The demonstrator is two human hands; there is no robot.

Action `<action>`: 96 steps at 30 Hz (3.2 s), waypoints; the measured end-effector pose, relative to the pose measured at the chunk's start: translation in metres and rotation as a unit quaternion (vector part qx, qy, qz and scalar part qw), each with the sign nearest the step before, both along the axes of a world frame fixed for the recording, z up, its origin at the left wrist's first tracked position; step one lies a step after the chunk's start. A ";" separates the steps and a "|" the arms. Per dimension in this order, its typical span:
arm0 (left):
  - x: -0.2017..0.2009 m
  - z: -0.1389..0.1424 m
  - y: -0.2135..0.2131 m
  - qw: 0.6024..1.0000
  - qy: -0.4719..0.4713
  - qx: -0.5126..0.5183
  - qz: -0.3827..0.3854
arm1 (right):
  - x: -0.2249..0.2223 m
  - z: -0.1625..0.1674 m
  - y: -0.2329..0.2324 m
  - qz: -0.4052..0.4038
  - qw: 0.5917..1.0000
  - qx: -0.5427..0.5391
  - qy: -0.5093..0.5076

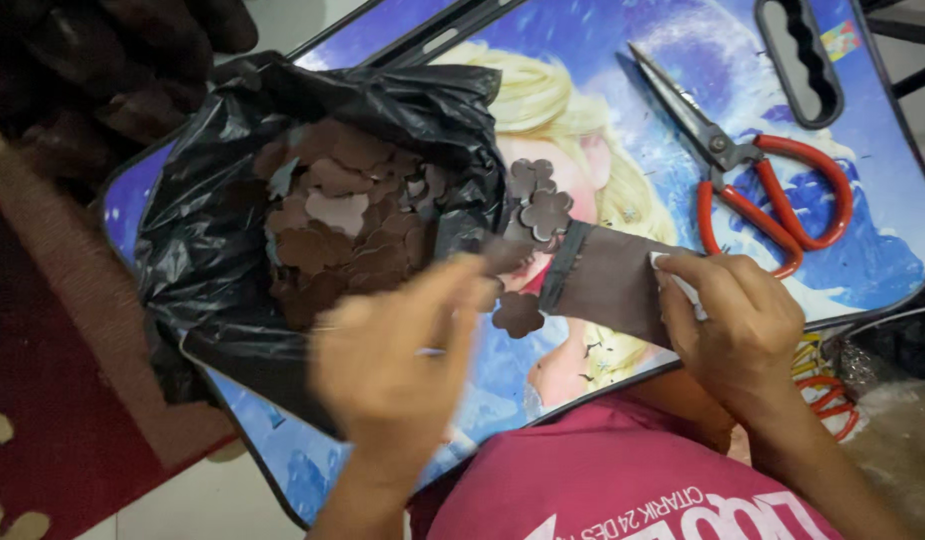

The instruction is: The person uses a white cloth to wipe a dark brown leather sheet on a table, then uses red-handled scissors to cut flower-shaped pieces from the sheet. Cut pieces are placed into a black plastic bag. The person repeats wiping and cutting throughout the clip.

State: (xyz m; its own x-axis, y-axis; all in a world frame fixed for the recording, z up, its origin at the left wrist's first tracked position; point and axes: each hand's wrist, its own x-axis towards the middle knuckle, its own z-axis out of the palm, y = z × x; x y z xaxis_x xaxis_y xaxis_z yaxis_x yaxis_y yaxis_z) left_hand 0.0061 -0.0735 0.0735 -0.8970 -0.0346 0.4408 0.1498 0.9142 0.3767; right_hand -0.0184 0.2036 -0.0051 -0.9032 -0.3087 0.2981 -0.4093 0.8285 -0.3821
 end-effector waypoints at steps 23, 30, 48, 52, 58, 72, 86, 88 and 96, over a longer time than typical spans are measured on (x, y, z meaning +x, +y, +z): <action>0.015 -0.039 0.027 0.985 -0.144 0.084 -0.053 | 0.008 -0.016 0.007 0.002 0.994 -0.105 0.040; 0.014 -0.032 0.033 0.860 -0.330 0.382 0.073 | 0.007 -0.012 0.005 0.007 0.993 -0.114 0.041; 0.015 -0.030 0.025 0.951 -0.254 0.174 -0.003 | 0.007 -0.007 0.001 0.023 0.991 -0.112 0.075; 0.015 -0.029 0.024 0.873 -0.305 0.377 0.055 | 0.006 -0.007 0.001 0.024 0.990 -0.110 0.080; 0.014 -0.035 0.026 0.767 -0.295 0.568 0.040 | 0.006 -0.013 0.003 0.023 0.991 -0.114 0.072; -0.009 -0.013 0.029 0.986 -0.127 0.036 -0.099 | 0.008 -0.015 0.001 0.009 0.987 -0.144 0.066; -0.055 -0.030 0.047 0.985 -0.133 0.103 -0.035 | 0.003 -0.008 -0.007 0.015 0.984 -0.159 0.077; -0.050 -0.022 0.051 0.958 -0.215 0.184 -0.050 | 0.003 -0.008 -0.007 0.011 0.985 -0.152 0.083; -0.031 -0.034 0.066 0.979 -0.106 0.107 -0.134 | 0.006 -0.007 -0.007 -0.024 0.988 -0.143 0.056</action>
